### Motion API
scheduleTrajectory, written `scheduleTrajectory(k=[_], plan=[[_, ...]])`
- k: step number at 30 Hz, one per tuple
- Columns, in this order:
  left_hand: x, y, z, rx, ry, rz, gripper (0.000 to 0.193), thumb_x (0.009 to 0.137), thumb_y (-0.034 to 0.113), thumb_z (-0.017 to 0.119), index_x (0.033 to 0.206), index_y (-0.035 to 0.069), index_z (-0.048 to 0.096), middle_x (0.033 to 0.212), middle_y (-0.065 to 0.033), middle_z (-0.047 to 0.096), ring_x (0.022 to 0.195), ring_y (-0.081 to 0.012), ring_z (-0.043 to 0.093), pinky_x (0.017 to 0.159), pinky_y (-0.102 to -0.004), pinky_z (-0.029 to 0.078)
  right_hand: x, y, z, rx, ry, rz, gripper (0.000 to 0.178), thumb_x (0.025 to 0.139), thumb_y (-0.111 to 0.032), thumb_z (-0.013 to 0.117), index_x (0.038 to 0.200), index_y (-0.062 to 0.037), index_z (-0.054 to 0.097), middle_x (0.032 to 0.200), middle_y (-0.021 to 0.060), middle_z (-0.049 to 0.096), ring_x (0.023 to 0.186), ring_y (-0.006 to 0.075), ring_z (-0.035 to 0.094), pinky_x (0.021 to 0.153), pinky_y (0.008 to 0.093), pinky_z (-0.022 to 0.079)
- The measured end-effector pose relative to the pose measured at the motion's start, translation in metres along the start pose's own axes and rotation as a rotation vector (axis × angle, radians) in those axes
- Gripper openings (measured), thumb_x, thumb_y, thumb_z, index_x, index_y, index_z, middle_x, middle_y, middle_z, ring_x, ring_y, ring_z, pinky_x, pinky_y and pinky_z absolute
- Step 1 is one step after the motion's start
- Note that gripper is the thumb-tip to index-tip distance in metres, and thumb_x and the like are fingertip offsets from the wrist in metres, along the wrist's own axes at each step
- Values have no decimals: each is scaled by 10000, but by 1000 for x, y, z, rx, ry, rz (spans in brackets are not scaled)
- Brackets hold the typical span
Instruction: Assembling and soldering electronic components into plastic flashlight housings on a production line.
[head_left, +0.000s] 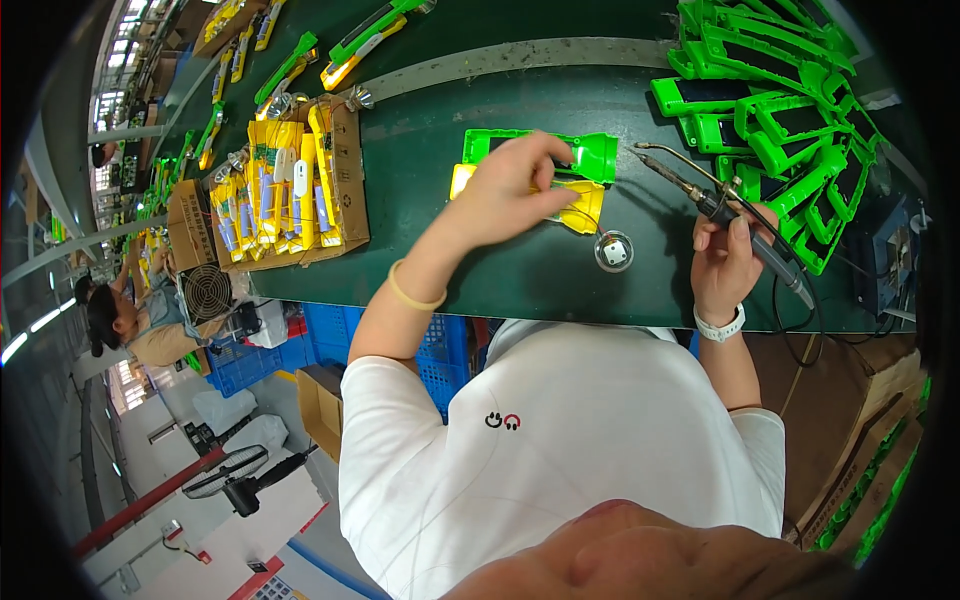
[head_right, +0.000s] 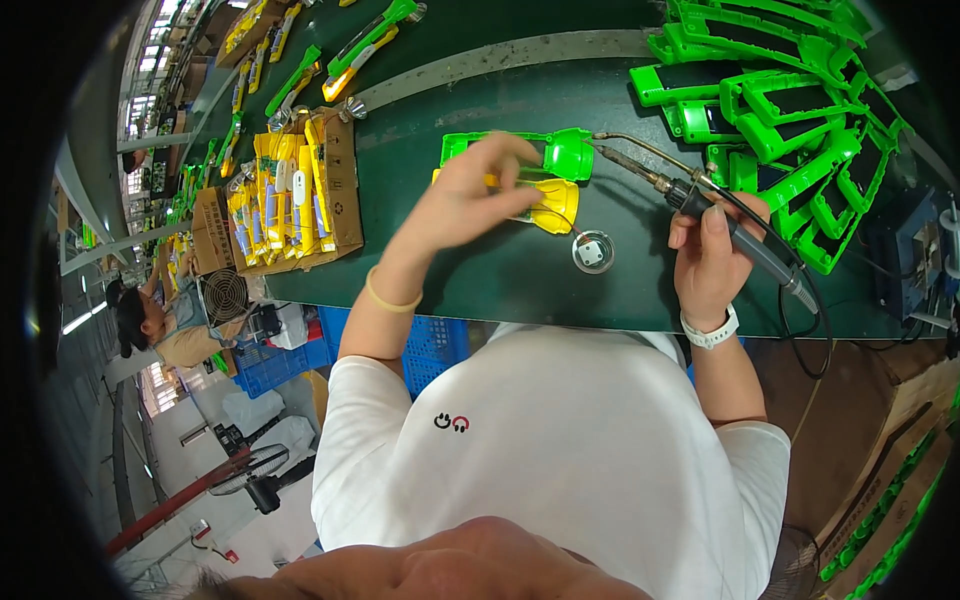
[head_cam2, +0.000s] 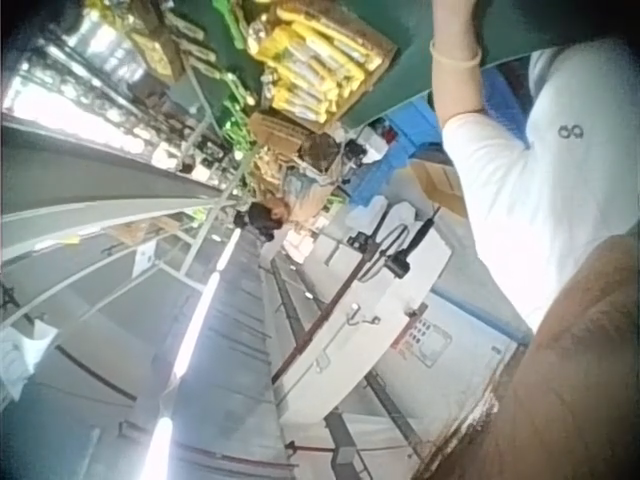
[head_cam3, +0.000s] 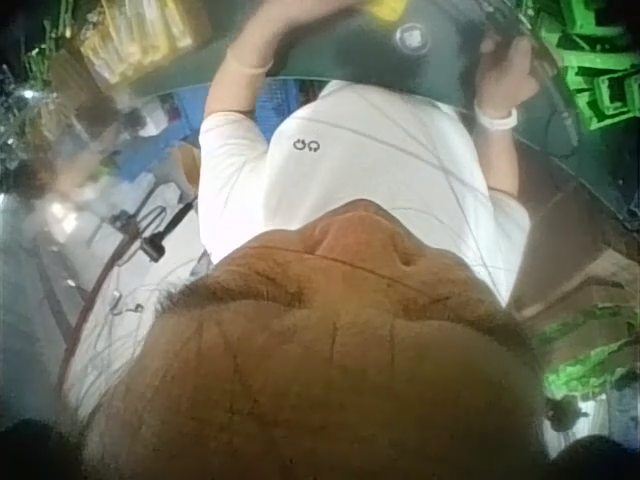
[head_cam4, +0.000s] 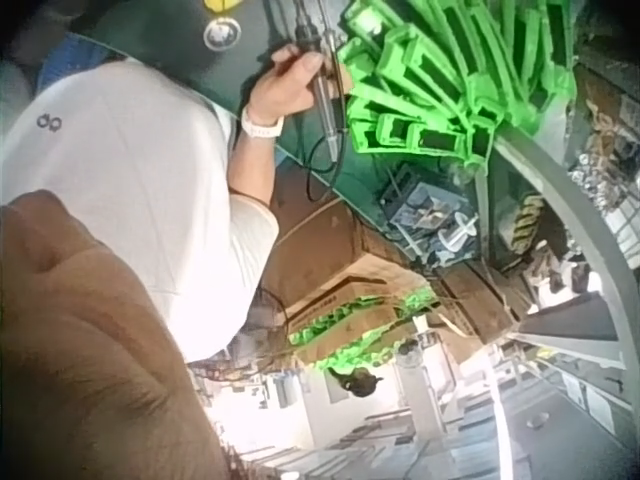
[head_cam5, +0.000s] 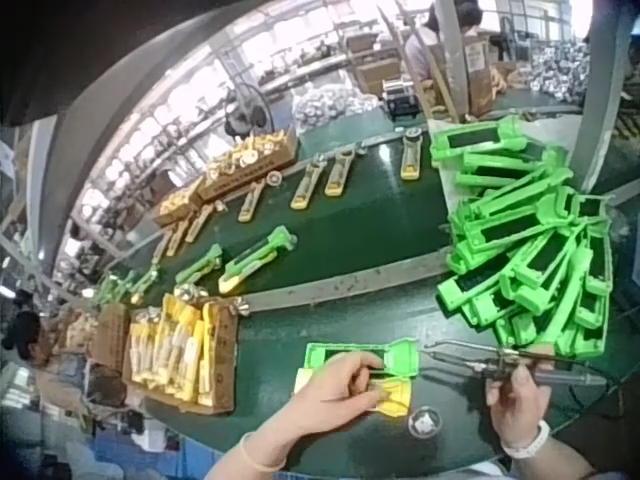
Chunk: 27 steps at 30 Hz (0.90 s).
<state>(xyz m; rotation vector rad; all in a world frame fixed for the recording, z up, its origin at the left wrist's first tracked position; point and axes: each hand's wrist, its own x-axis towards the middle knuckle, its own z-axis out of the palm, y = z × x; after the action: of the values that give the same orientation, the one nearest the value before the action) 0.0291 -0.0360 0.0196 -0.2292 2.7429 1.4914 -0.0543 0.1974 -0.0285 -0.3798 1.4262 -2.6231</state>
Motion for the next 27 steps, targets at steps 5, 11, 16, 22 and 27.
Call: scheduleTrajectory(k=[5, 11, 16, 22, 27], plan=[[-9, -16, 29, 225, 308, 238, 88, 735, 31, 622, 819, 57, 614, 739, -85, 546, 714, -235, 523, 672, -348, 424, 1, -2, 1, -12, -99, 22, 195, 872, -130, 521, 1000, -50, 398, 786, 74, 491, 542, 158, 473, 503, 263, 419], [-3, -27, 22, 487, 475, 404, 105, 739, 59, 634, 840, 41, 612, 808, -91, 598, 738, -254, 566, 637, -340, 462, 6, -8, 7, -182, -101, 196, 245, 859, -119, 558, 1010, -53, 376, 774, 73, 511, 523, 121, 490, 446, 228, 389], [-5, -22, 15, 367, 228, 163, 77, 733, 104, 625, 800, 65, 623, 717, -82, 613, 712, -261, 579, 625, -361, 463, 15, -8, 10, -231, -208, 215, 265, 851, -94, 567, 1011, -55, 360, 755, 67, 512, 527, 108, 485, 451, 223, 391], [-1, -20, 11, 450, 162, 230, 59, 732, 90, 616, 780, 67, 639, 733, -82, 599, 716, -257, 577, 630, -354, 470, 15, 10, 8, -368, -360, 215, 252, 818, -38, 601, 940, -51, 381, 721, 36, 522, 581, 61, 500, 492, 188, 412], [0, -19, 11, 500, 130, 229, 68, 727, 81, 606, 789, 66, 629, 717, -86, 574, 704, -265, 564, 629, -360, 463, 15, 18, 6, -473, -445, 194, 217, 839, -66, 582, 938, -48, 390, 734, 51, 528, 571, 83, 496, 513, 206, 413]])
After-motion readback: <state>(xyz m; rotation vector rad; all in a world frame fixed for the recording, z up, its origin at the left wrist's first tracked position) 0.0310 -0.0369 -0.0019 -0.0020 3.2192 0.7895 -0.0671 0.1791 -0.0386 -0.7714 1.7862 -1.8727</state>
